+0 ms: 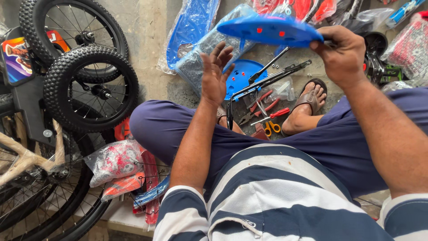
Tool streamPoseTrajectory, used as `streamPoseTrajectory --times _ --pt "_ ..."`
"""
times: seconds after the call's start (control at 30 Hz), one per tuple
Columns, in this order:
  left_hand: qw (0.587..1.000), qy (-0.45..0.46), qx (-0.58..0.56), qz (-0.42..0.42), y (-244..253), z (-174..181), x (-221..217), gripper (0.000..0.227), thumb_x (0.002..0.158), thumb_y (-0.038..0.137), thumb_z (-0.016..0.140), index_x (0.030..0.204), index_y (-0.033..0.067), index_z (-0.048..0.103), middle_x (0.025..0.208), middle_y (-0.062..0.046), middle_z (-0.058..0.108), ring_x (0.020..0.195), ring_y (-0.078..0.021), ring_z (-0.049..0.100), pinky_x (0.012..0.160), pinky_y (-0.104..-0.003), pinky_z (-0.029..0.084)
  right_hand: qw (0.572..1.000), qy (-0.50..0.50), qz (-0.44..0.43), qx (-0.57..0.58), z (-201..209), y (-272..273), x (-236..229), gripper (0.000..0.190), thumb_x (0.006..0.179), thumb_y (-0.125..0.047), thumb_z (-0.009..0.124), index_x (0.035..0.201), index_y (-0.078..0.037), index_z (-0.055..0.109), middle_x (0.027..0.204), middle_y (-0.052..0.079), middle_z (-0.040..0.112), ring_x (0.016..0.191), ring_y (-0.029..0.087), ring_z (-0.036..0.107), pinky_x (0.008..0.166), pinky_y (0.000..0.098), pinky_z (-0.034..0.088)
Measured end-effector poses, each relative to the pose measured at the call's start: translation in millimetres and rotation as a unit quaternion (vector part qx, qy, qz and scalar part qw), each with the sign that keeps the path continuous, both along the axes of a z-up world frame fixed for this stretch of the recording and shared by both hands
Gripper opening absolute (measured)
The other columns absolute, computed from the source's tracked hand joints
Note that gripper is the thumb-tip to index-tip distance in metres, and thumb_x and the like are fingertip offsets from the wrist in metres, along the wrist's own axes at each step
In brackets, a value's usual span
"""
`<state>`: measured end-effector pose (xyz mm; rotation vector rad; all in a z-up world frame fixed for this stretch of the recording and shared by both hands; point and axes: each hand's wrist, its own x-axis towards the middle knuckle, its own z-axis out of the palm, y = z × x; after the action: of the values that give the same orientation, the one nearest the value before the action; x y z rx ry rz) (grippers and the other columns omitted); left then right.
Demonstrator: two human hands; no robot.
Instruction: The person assembles a blue plastic bicycle seat onto a black metal frame. They use a red-handled screwdriver to tighten screws and secure the seat to the frame, working on multiple attachment points.
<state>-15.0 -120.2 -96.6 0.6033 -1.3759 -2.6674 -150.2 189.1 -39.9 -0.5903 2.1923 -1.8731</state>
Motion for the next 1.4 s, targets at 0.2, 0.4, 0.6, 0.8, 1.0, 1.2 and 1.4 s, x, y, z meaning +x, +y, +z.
streamPoseTrajectory --times 0.2,0.4,0.6,0.8,1.0,1.2,1.4 --pt "0.977 0.077 0.149 -0.128 -15 10 -2 0.069 0.099 0.031 0.068 0.156 0.0 0.043 0.144 -0.024 0.059 0.13 -0.0308 0.062 0.113 -0.044 0.051 0.997 0.044 0.05 -0.031 -2 -4 6 0.017 0.104 0.02 0.064 0.108 0.005 0.07 0.134 0.014 0.062 0.119 0.015 0.067 0.102 0.0272 0.06" --pt "0.994 -0.012 -0.019 -0.111 -8 32 -1 0.083 0.08 -0.002 0.074 0.153 0.0135 0.038 0.14 -0.02 0.061 0.125 -0.0265 0.064 0.106 -0.041 0.056 0.989 0.022 0.095 0.108 15 -10 4 0.03 0.096 0.015 0.051 0.115 0.0 0.068 0.139 0.011 0.067 0.112 0.023 0.066 0.094 0.0316 0.055" --pt "0.952 0.034 -0.185 -0.242 -8 39 -4 0.069 0.085 -0.004 0.076 0.149 0.0082 0.052 0.138 -0.014 0.065 0.126 -0.0221 0.065 0.107 -0.036 0.057 0.888 0.368 0.066 0.267 59 -30 19 0.016 0.104 -0.002 0.069 0.12 -0.005 0.07 0.136 0.014 0.067 0.131 0.034 0.06 0.116 0.042 0.049" --pt "0.924 0.07 -0.172 -0.335 4 35 -5 0.061 0.084 0.004 0.086 0.138 0.0041 0.058 0.131 -0.009 0.067 0.118 -0.0208 0.068 0.102 -0.036 0.058 0.796 0.463 0.182 0.344 56 -70 50 0.04 0.088 -0.026 0.078 0.124 -0.009 0.075 0.108 0.004 0.071 0.114 0.021 0.064 0.112 0.0476 0.046" --pt "0.948 0.004 -0.303 -0.101 -14 28 -17 0.066 0.084 0.024 0.09 0.138 0.0027 0.058 0.126 -0.013 0.072 0.119 -0.0232 0.07 0.106 -0.037 0.059 0.968 -0.009 0.104 0.228 16 -49 31 0.016 0.101 -0.012 0.072 0.115 -0.005 0.072 0.096 0.005 0.069 0.083 0.014 0.063 0.077 0.0339 0.052" --pt "0.983 -0.071 -0.16 -0.049 -13 17 -22 0.066 0.079 0.027 0.086 0.132 0.0061 0.052 0.117 -0.013 0.07 0.106 -0.0215 0.071 0.09 -0.04 0.064 0.955 -0.279 -0.025 -0.093 -81 -38 21 0.012 0.104 -0.007 0.068 0.115 -0.004 0.067 0.095 -0.001 0.068 0.082 0.01 0.062 0.078 0.0257 0.054" --pt "0.952 -0.026 -0.277 -0.126 7 26 -12 0.032 0.094 0.017 0.079 0.121 0.0034 0.069 0.097 -0.01 0.075 0.087 -0.0153 0.068 0.078 -0.036 0.059 0.962 -0.167 0.027 0.212 -142 -23 35 0.019 0.1 -0.014 0.069 0.116 -0.002 0.071 0.102 0.009 0.074 0.09 0.017 0.067 0.081 0.0348 0.054"
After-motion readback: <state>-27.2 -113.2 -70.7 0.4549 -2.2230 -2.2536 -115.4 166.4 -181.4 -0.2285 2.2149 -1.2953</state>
